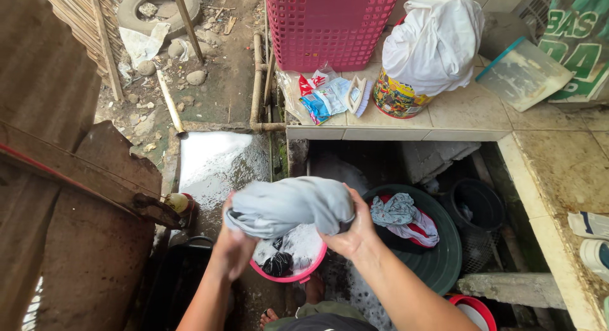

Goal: The person washes clothing by hand in a pink bucket of soapy water, scrubbing and wringing out each item before placing it into a green basin.

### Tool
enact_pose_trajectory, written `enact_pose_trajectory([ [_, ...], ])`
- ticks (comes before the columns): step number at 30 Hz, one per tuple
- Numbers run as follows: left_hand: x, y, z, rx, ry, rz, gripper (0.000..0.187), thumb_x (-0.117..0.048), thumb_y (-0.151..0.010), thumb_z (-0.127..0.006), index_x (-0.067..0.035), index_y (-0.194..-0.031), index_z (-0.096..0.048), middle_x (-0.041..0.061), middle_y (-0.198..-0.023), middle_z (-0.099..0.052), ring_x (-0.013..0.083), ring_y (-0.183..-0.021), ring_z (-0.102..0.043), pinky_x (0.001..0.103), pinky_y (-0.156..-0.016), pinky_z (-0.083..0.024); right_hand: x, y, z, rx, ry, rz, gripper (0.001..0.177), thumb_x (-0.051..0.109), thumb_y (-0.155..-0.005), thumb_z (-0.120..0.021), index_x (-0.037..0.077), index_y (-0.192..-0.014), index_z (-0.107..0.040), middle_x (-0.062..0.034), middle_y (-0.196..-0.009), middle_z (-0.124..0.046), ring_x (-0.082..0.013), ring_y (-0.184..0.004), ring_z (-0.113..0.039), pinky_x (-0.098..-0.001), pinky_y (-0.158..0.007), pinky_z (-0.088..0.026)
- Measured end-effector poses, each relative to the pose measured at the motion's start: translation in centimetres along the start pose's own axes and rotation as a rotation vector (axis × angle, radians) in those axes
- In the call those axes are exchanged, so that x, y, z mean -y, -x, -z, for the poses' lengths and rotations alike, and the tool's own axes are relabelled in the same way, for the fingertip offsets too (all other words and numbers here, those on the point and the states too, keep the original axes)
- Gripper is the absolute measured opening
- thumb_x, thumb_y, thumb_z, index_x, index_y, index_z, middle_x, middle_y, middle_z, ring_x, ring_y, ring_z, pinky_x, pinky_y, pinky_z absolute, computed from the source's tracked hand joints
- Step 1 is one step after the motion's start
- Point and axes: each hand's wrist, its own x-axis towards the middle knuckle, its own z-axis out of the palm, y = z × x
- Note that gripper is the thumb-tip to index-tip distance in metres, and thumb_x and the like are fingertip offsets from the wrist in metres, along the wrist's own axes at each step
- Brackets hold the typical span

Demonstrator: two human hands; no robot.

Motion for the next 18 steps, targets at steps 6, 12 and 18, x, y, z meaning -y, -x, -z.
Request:
enact_pose_trajectory([
  [6, 0.9, 5.5, 2.6, -0.155, -0.414, 0.036, 0.113, -0.017, -0.058, -0.095, 0.006, -0.15, -0.034, 0.02, -0.137, -0.06, 0.0301, -0.125, -0.063, 0.042, -0.107, -0.051, -0.6, 0.8, 1.6, -0.137, 0.121, -0.034, 0.042, 0.058, -0.089, -0.054, 0.022, -0.099, -0.074, 0.0021, -0.098, -0.074, -0.0186, -0.087, -0.067, -0.0371, -0.067, -0.054],
  [12, -3.4, 6.5, 0.0, -0.064, -0.327, -0.576, 0.097, -0.039, -0.068, -0.098, -0.001, -0.137, -0.043, 0.016, -0.129, -0.057, 0.0266, -0.127, -0.059, 0.041, -0.113, -0.048, -3.7, 1.9, 2.8, -0.146, 0.093, -0.145, 0.051, 0.062, -0.09, -0.049, 0.019, -0.101, -0.074, -0.0024, -0.095, -0.072, -0.022, -0.082, -0.064, -0.036, -0.054, -0.053],
  [18, -9.4, 7.4, -6.9, -0.009, -0.4, -0.894, 0.079, -0.041, -0.078, -0.088, -0.017, -0.134, -0.036, 0.005, -0.157, -0.035, 0.0306, -0.125, -0.056, 0.044, -0.107, -0.049, -7.6, 2.9, 4.8, -0.061, 0.025, -0.261, 0.057, 0.062, -0.09, -0.047, 0.014, -0.108, -0.072, -0.0094, -0.099, -0.07, -0.0266, -0.079, -0.062, -0.0353, -0.055, -0.053],
])
